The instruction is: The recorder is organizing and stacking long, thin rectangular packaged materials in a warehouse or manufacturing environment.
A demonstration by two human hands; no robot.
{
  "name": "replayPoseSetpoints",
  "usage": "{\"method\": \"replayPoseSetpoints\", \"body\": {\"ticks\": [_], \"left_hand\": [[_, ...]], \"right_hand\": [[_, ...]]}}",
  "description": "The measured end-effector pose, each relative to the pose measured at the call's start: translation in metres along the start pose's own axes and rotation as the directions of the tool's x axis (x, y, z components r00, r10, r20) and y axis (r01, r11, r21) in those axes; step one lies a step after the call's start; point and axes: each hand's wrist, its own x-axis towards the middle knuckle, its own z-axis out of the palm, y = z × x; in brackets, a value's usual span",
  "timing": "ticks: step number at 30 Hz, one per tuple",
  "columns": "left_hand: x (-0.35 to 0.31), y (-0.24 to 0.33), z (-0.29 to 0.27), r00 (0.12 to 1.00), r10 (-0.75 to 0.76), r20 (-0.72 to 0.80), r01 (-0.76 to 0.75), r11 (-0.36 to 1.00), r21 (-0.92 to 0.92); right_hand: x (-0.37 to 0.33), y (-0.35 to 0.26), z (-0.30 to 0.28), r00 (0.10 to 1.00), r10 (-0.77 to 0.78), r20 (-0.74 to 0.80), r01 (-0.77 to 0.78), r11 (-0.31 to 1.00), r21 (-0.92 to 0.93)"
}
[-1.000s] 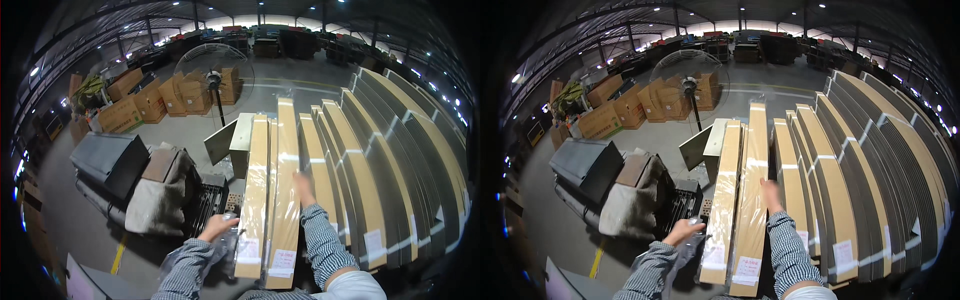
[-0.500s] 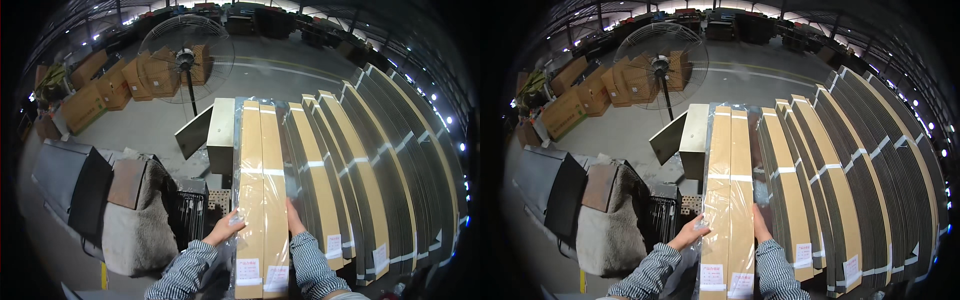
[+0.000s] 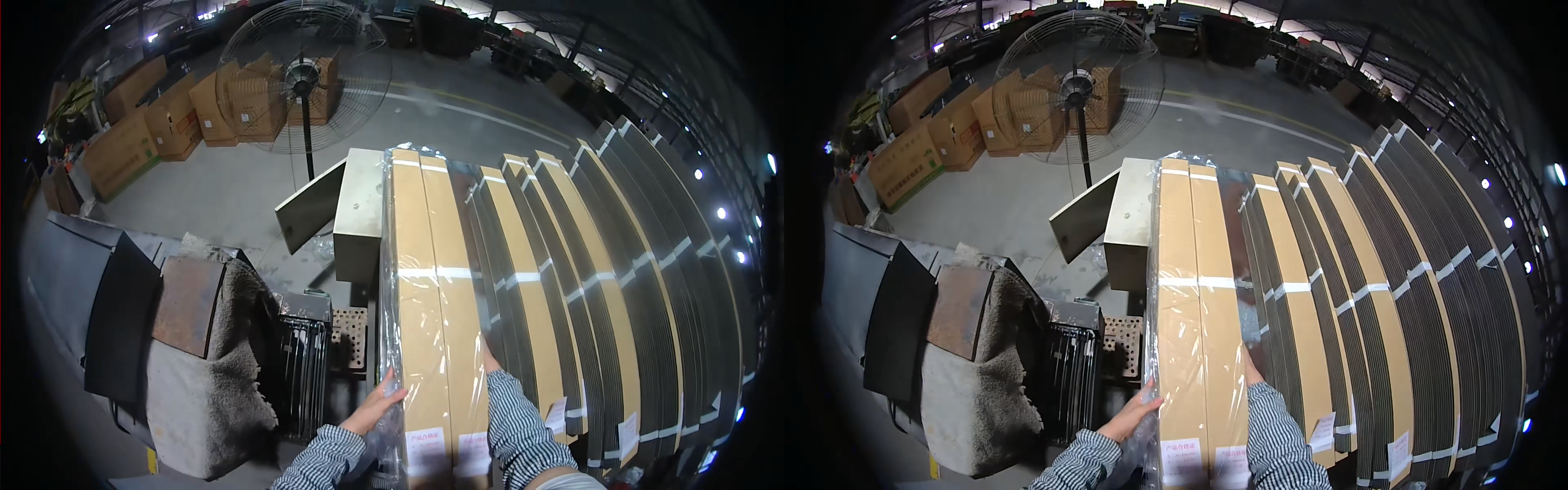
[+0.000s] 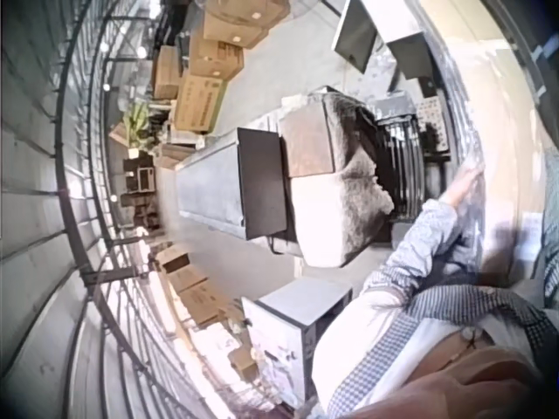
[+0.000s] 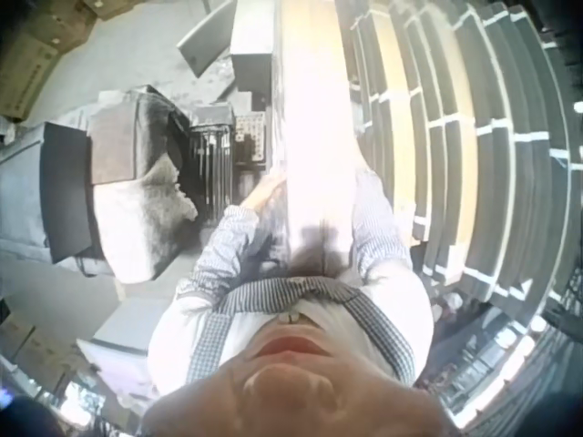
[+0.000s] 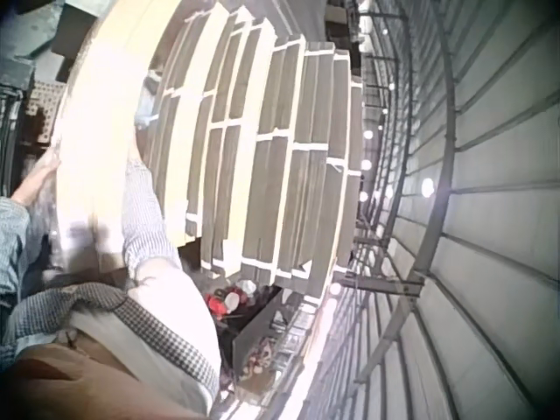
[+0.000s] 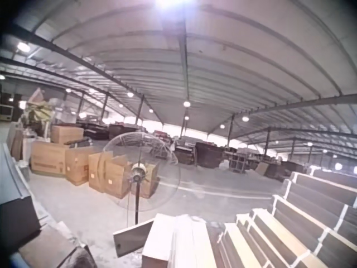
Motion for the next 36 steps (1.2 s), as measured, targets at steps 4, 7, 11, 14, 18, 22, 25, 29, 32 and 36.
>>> {"method": "replayPoseSetpoints", "body": {"ticks": [4, 7, 11, 14, 18, 22, 25, 29, 32, 36], "left_hand": [[0.022, -0.016, -0.013, 0.993, 0.106, -0.043, -0.106, 0.994, -0.006], [-0.013, 0.006, 0.019, 0.953, 0.243, -0.183, -0.242, 0.970, 0.030], [-0.108, -0.014, 0.039, 0.855, 0.309, -0.417, -0.181, 0.931, 0.318], [-0.176, -0.054, 0.069, 0.752, 0.282, -0.596, -0.069, 0.932, 0.355], [-0.223, -0.065, 0.151, 0.698, 0.445, -0.562, -0.193, 0.872, 0.451], [-0.252, -0.033, 0.255, 0.741, 0.445, -0.503, -0.266, 0.882, 0.389], [-0.266, -0.032, 0.298, 0.782, 0.487, -0.389, -0.358, 0.862, 0.359], [-0.280, -0.039, 0.340, 0.820, 0.467, -0.332, -0.426, 0.884, 0.192], [-0.303, -0.043, 0.377, 0.816, 0.452, -0.360, -0.476, 0.879, 0.026], [-0.318, -0.057, 0.420, 0.778, 0.531, -0.336, -0.571, 0.820, -0.026]], "right_hand": [[0.002, 0.004, -0.019, 0.995, -0.100, 0.021, 0.102, 0.972, -0.211], [0.002, -0.002, -0.037, 0.900, -0.272, -0.341, 0.298, 0.954, 0.025], [-0.088, -0.017, -0.012, 0.808, -0.463, -0.365, 0.536, 0.834, 0.129], [-0.199, -0.024, 0.002, 0.684, -0.706, -0.183, 0.664, 0.707, -0.244], [-0.340, -0.026, -0.014, 0.510, -0.832, 0.219, 0.775, 0.334, -0.536], [-0.459, -0.042, -0.059, 0.394, -0.857, 0.332, 0.818, 0.161, -0.553], [-0.516, -0.051, -0.116, 0.370, -0.904, 0.215, 0.709, 0.125, -0.694], [-0.525, -0.003, -0.212, 0.275, -0.959, -0.071, 0.240, 0.140, -0.961], [-0.513, 0.027, -0.216, 0.295, -0.955, -0.008, 0.121, 0.046, -0.992], [-0.516, 0.018, -0.198, 0.473, -0.858, -0.203, -0.088, 0.184, -0.979]]}}
